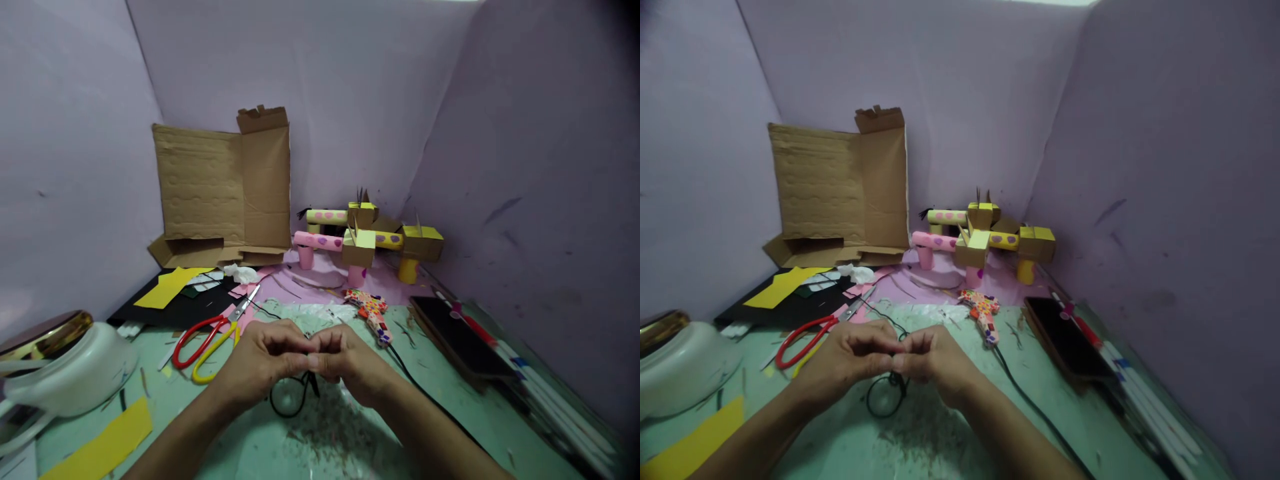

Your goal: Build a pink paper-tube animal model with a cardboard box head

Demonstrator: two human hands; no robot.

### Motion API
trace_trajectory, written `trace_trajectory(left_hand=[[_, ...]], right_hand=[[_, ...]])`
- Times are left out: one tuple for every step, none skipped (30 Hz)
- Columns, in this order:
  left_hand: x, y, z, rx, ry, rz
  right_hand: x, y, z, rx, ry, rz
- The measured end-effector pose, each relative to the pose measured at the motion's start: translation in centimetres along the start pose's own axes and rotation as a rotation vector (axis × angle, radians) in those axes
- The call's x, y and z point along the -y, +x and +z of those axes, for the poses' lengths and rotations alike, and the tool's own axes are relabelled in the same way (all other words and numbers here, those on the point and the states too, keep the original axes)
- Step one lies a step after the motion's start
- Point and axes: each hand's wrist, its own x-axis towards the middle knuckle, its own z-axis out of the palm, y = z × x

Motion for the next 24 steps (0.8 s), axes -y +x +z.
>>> trace_trajectory(left_hand=[[0.09, 0.0, 0.07, -0.006, -0.029, 0.006], [0.2, -0.01, 0.09, -0.016, -0.052, 0.023], [0.29, -0.03, 0.07, -0.027, -0.064, 0.045], [0.38, -0.05, 0.03, -0.048, -0.059, 0.069], [0.44, -0.09, 0.0, -0.076, -0.033, 0.094], [0.48, -0.14, -0.01, -0.114, 0.014, 0.12], [0.51, -0.19, 0.02, -0.159, 0.075, 0.146], [0.53, -0.24, 0.07, -0.203, 0.144, 0.172], [0.55, -0.3, 0.16, -0.242, 0.212, 0.193], [0.57, -0.33, 0.25, -0.273, 0.272, 0.212], [0.59, -0.36, 0.34, -0.296, 0.318, 0.226], [0.62, -0.36, 0.42, -0.311, 0.347, 0.234], [0.65, -0.35, 0.47, -0.32, 0.363, 0.236], [0.68, -0.33, 0.51, -0.328, 0.37, 0.235], [0.7, -0.31, 0.53, -0.335, 0.37, 0.234], [0.71, -0.3, 0.53, -0.339, 0.367, 0.233], [0.71, -0.31, 0.53, -0.343, 0.367, 0.232], [0.71, -0.33, 0.53, -0.344, 0.371, 0.233], [0.71, -0.36, 0.51, -0.344, 0.374, 0.234], [0.71, -0.4, 0.48, -0.34, 0.371, 0.232], [0.72, -0.44, 0.43, -0.337, 0.362, 0.227], [0.74, -0.47, 0.34, -0.341, 0.351, 0.219], [0.77, -0.49, 0.23, -0.357, 0.346, 0.214], [0.81, -0.49, 0.08, -0.378, 0.352, 0.213]], right_hand=[[-0.03, 0.01, 0.0, 0.017, 0.006, 0.008], [-0.05, 0.02, -0.01, 0.03, 0.015, 0.012], [-0.06, 0.03, -0.03, 0.041, 0.022, 0.011], [-0.06, 0.04, -0.06, 0.045, 0.02, 0.005], [-0.05, 0.04, -0.1, 0.041, 0.01, -0.007], [-0.04, 0.03, -0.15, 0.034, -0.005, -0.026], [-0.03, 0.02, -0.2, 0.028, -0.027, -0.052], [-0.01, 0.0, -0.23, 0.029, -0.051, -0.081], [0.0, -0.02, -0.25, 0.038, -0.074, -0.107], [-0.01, -0.02, -0.25, 0.052, -0.096, -0.13], [-0.03, -0.01, -0.22, 0.071, -0.115, -0.149], [-0.07, 0.03, -0.17, 0.088, -0.131, -0.162], [-0.14, 0.08, -0.11, 0.099, -0.144, -0.169], [-0.22, 0.15, -0.03, 0.103, -0.15, -0.17], [-0.3, 0.22, 0.05, 0.103, -0.153, -0.167], [-0.39, 0.29, 0.13, 0.098, -0.151, -0.161], [-0.46, 0.35, 0.21, 0.091, -0.144, -0.152], [-0.52, 0.38, 0.28, 0.08, -0.135, -0.145], [-0.55, 0.4, 0.35, 0.072, -0.129, -0.14], [-0.56, 0.39, 0.4, 0.066, -0.12, -0.14], [-0.55, 0.38, 0.43, 0.067, -0.114, -0.143], [-0.52, 0.36, 0.44, 0.075, -0.11, -0.147], [-0.48, 0.34, 0.43, 0.088, -0.11, -0.15], [-0.43, 0.32, 0.4, 0.101, -0.114, -0.152]])
